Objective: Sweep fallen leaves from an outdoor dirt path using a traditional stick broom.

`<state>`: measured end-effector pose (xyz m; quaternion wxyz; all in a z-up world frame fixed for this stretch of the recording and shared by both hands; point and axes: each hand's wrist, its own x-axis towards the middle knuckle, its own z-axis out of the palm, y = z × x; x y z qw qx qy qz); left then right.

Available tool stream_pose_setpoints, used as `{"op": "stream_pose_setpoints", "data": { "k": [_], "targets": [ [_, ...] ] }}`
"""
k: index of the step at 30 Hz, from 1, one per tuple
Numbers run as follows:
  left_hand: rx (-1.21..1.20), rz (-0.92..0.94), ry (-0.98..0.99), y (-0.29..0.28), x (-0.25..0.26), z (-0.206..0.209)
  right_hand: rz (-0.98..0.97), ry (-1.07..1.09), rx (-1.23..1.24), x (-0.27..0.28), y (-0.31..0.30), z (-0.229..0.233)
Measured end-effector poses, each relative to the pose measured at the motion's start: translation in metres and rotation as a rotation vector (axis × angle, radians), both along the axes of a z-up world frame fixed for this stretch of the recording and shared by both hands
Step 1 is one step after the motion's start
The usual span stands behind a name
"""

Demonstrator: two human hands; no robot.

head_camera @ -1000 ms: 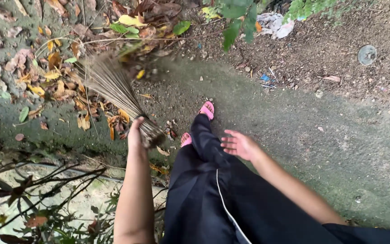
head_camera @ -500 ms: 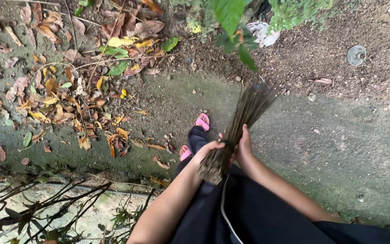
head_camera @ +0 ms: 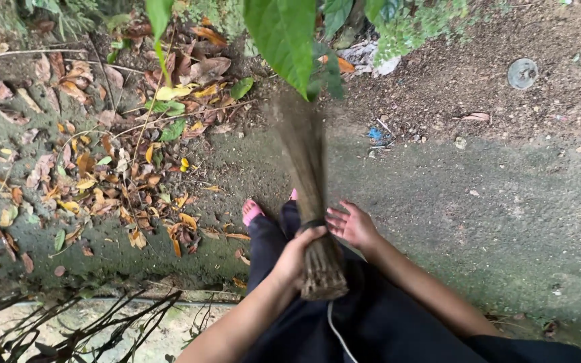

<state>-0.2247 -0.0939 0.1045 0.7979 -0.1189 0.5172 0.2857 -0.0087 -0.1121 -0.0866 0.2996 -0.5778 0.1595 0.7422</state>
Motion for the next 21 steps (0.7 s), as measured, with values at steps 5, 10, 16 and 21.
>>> {"op": "stream_pose_setpoints", "data": {
  "k": [5, 10, 16, 21],
  "targets": [
    [-0.059, -0.071, -0.673, 0.049, 0.074, -0.027, 0.114, -0.096, 0.009, 0.031, -0.003, -0.025],
    [0.055, 0.145, -0.414, 0.133, 0.053, -0.061, 0.101, -0.144, -0.061, 0.042, 0.023, 0.014],
    [0.113, 0.818, -0.133, 0.163, -0.132, -0.138, 0.198, -0.195, 0.0, 0.04, 0.039, 0.044],
    [0.2, 0.982, -0.065, 0.11, -0.179, -0.141, 0.235, -0.161, 0.012, 0.029, 0.031, 0.028]
  ]
}}
